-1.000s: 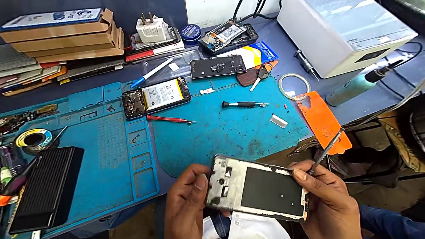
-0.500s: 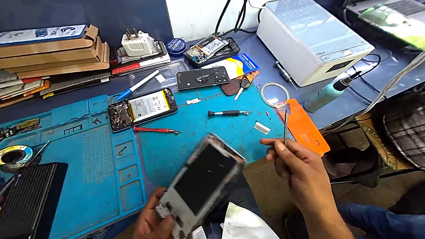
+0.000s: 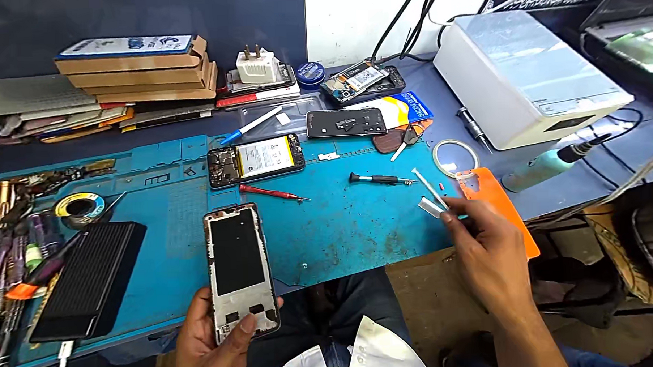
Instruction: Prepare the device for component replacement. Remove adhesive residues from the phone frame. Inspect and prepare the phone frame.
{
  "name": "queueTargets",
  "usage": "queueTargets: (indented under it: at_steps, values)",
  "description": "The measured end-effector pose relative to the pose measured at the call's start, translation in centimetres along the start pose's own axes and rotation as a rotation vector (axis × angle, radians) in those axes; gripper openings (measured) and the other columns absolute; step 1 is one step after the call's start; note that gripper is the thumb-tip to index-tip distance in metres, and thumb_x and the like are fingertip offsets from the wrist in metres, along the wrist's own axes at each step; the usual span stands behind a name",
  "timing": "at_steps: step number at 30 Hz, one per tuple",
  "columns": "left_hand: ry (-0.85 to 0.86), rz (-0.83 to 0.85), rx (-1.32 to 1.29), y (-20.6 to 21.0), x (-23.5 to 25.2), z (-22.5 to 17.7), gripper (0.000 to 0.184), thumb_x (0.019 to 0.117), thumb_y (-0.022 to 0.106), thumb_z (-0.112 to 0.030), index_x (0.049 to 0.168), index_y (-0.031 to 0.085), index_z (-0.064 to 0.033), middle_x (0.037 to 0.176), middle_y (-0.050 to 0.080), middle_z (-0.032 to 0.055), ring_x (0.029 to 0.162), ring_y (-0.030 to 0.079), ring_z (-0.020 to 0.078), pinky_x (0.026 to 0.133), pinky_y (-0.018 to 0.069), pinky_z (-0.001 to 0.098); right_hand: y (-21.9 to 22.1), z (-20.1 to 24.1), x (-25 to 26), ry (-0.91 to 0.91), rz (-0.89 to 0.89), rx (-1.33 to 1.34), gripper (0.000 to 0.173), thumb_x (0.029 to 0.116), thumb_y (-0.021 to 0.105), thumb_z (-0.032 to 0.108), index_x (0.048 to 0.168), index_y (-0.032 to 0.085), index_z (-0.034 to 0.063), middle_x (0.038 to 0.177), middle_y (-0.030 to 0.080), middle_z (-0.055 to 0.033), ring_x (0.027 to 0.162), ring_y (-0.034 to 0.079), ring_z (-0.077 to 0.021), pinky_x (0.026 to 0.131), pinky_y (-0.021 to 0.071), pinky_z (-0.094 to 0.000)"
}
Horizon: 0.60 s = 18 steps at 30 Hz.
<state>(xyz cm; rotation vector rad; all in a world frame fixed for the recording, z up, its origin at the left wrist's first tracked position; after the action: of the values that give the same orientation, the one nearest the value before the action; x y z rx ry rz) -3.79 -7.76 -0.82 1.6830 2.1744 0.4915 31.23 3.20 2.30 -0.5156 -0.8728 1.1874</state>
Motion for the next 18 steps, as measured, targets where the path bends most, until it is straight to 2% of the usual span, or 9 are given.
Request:
queueTargets:
  at_steps: [2,4,7,10,12,13,15,18]
  values:
    - [-0.014,0.036,0.001,0.3,-0.2,0.2,0.06,0.0861,0.081,-0.01,0.134,0.045,-0.0069,0.124,0.067,0.0148,0.107,0.072,0.0319,0.089,0.0629,0.0485,-0.5,-0.4,1.8,-0.004,-0.02,-0.117,0.024,0.1031,0.059,0.018,0.123,0.072,0.0116,0.099,0.066,-0.0113,0.079,0.064,-0.0264,0.067,0.0531,-0.0507]
    - [-0.038,0.081,-0.009,0.8,-0.5,0.6,0.064,0.0843,0.084,-0.015,0.135,0.046,-0.0084,0.123,0.068,0.0123,0.107,0.072,0.0299,0.089,0.0625,0.0494,-0.8,-0.7,3.6,-0.011,-0.035,-0.223,0.02,0.1019,0.062,0.014,0.117,0.074,0.0088,0.098,0.068,-0.016,0.086,0.066,-0.0343,0.071,0.0523,-0.0572]
    - [-0.094,0.176,-0.025,1.6,-1.1,1.2,0.061,0.0856,0.082,-0.018,0.136,0.049,-0.0108,0.123,0.069,0.01,0.106,0.072,0.0281,0.089,0.0624,0.051,-0.5,-1.3,5.6,-0.023,-0.025,-0.345,0.016,0.0992,0.064,0.012,0.109,0.076,0.0088,0.097,0.07,-0.0183,0.094,0.067,-0.0401,0.077,0.0514,-0.0617]
    - [-0.151,0.248,-0.027,1.7,-1.9,1.8,0.06,0.086,0.082,-0.019,0.137,0.051,-0.0128,0.123,0.069,0.0078,0.106,0.072,0.0247,0.089,0.0621,0.0503,0.1,-1.8,6.8,-0.048,-0.027,-0.394,0.016,0.0989,0.064,0.013,0.108,0.076,0.0083,0.097,0.07,-0.021,0.096,0.066,-0.0441,0.081,0.0501,-0.0641]
    - [-0.167,0.282,-0.018,1.5,-2.2,2.1,0.058,0.0859,0.082,-0.021,0.135,0.052,-0.0129,0.122,0.07,0.0067,0.106,0.072,0.0225,0.089,0.0622,0.0485,0.5,-1.3,7.2,-0.082,-0.038,-0.36,0.018,0.0974,0.067,0.015,0.11,0.075,0.0062,0.103,0.069,-0.024,0.1,0.064,-0.0478,0.084,0.0475,-0.0665]
    - [-0.164,0.296,-0.023,1.3,-2.3,2.3,0.058,0.0862,0.082,-0.022,0.135,0.052,-0.0134,0.123,0.069,0.0061,0.107,0.071,0.0217,0.089,0.062,0.0479,0.7,-0.6,7.4,-0.118,-0.031,-0.307,0.02,0.0965,0.069,0.017,0.111,0.075,0.0052,0.105,0.069,-0.0242,0.101,0.064,-0.0476,0.084,0.0476,-0.0662]
    - [-0.148,0.301,-0.044,1.0,-2.5,2.4,0.059,0.0863,0.082,-0.022,0.136,0.052,-0.0143,0.124,0.069,0.0058,0.108,0.071,0.0217,0.09,0.062,0.0474,1.4,1.8,7.5,-0.219,0.041,-0.129,0.025,0.0954,0.072,0.022,0.113,0.075,0.0048,0.105,0.07,-0.0198,0.098,0.067,-0.0399,0.082,0.0532,-0.0616]
    - [-0.117,0.285,-0.067,0.5,-2.5,2.4,0.062,0.0867,0.082,-0.02,0.139,0.05,-0.0146,0.126,0.068,0.0064,0.109,0.071,0.0228,0.09,0.0618,0.0486,4.1,6.6,6.9,-0.375,0.225,0.093,0.021,0.0934,0.075,0.027,0.108,0.077,0.0118,0.1,0.074,-0.0056,0.094,0.071,-0.0219,0.082,0.0598,-0.0489]
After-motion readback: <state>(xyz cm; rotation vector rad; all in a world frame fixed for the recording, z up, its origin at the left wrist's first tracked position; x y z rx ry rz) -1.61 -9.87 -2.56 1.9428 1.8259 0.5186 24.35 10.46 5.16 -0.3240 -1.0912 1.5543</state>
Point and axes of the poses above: each hand's wrist, its own x-axis towards the middle knuckle, its own y-axis out of the palm, z = x × y, the point moved 1 cm from there along x, towards the middle knuckle
